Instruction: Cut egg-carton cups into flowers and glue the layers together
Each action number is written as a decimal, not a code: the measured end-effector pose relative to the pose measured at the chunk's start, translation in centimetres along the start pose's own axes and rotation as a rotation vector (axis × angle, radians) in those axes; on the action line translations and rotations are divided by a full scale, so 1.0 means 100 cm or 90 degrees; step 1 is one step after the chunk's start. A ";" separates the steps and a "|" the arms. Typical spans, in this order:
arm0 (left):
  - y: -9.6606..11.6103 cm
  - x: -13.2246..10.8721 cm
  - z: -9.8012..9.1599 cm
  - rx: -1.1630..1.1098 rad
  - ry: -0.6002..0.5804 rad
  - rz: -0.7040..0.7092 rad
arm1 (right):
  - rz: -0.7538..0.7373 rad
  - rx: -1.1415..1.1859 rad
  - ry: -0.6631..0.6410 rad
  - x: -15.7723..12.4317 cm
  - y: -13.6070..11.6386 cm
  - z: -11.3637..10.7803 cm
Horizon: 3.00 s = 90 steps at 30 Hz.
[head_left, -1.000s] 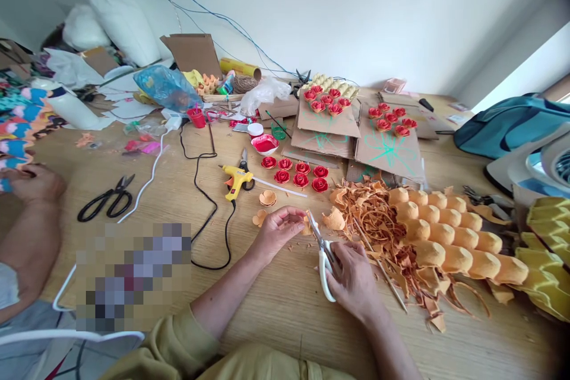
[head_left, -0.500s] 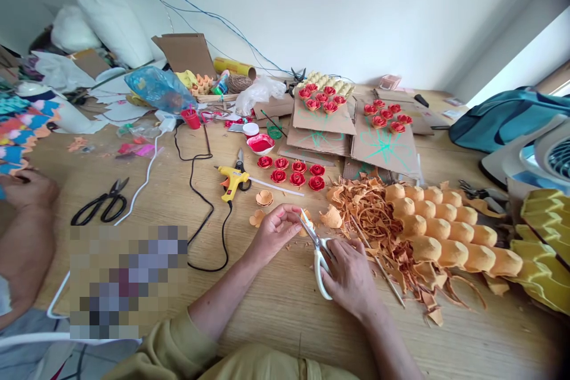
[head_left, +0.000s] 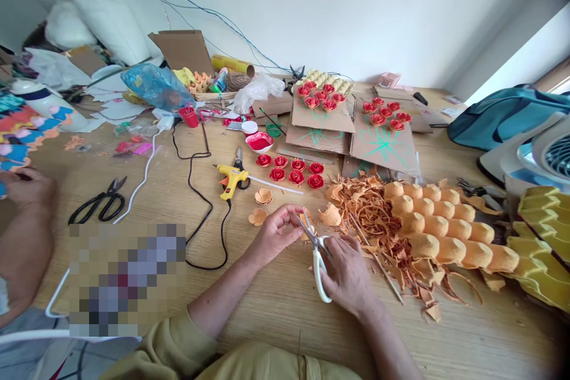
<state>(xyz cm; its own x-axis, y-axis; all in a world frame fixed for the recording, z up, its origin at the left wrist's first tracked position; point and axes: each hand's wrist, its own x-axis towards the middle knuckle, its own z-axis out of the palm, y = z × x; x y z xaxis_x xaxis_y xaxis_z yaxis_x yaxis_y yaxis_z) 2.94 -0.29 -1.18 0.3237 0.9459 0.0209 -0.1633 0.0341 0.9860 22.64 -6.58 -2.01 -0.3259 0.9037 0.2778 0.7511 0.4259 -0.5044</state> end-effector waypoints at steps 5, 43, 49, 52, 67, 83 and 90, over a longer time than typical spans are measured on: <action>0.002 -0.001 0.002 -0.048 -0.003 -0.023 | -0.013 0.022 -0.014 -0.002 0.002 0.001; 0.016 -0.006 0.001 0.031 -0.018 0.027 | -0.031 0.094 -0.008 -0.001 -0.002 0.000; 0.020 -0.007 0.002 0.051 -0.006 0.032 | -0.036 0.100 -0.012 -0.001 -0.002 -0.002; 0.020 -0.007 0.000 0.058 -0.011 0.040 | -0.036 0.107 -0.020 -0.002 -0.002 -0.002; 0.012 -0.002 -0.001 0.059 -0.067 0.011 | 0.145 0.294 0.091 -0.002 0.002 0.003; -0.001 -0.005 0.007 0.107 -0.175 -0.013 | 0.217 0.577 0.083 0.000 -0.003 0.011; 0.001 -0.008 0.010 0.143 -0.241 -0.046 | 0.229 0.596 0.144 0.001 -0.002 0.014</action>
<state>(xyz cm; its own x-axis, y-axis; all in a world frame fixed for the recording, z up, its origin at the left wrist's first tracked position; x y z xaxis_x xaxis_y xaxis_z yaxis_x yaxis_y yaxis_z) 3.57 -1.40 -0.94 0.6525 0.7572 -0.0309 0.0655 -0.0157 0.9977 21.66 -6.49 -2.99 0.0185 0.9963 0.0836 0.0026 0.0836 -0.9965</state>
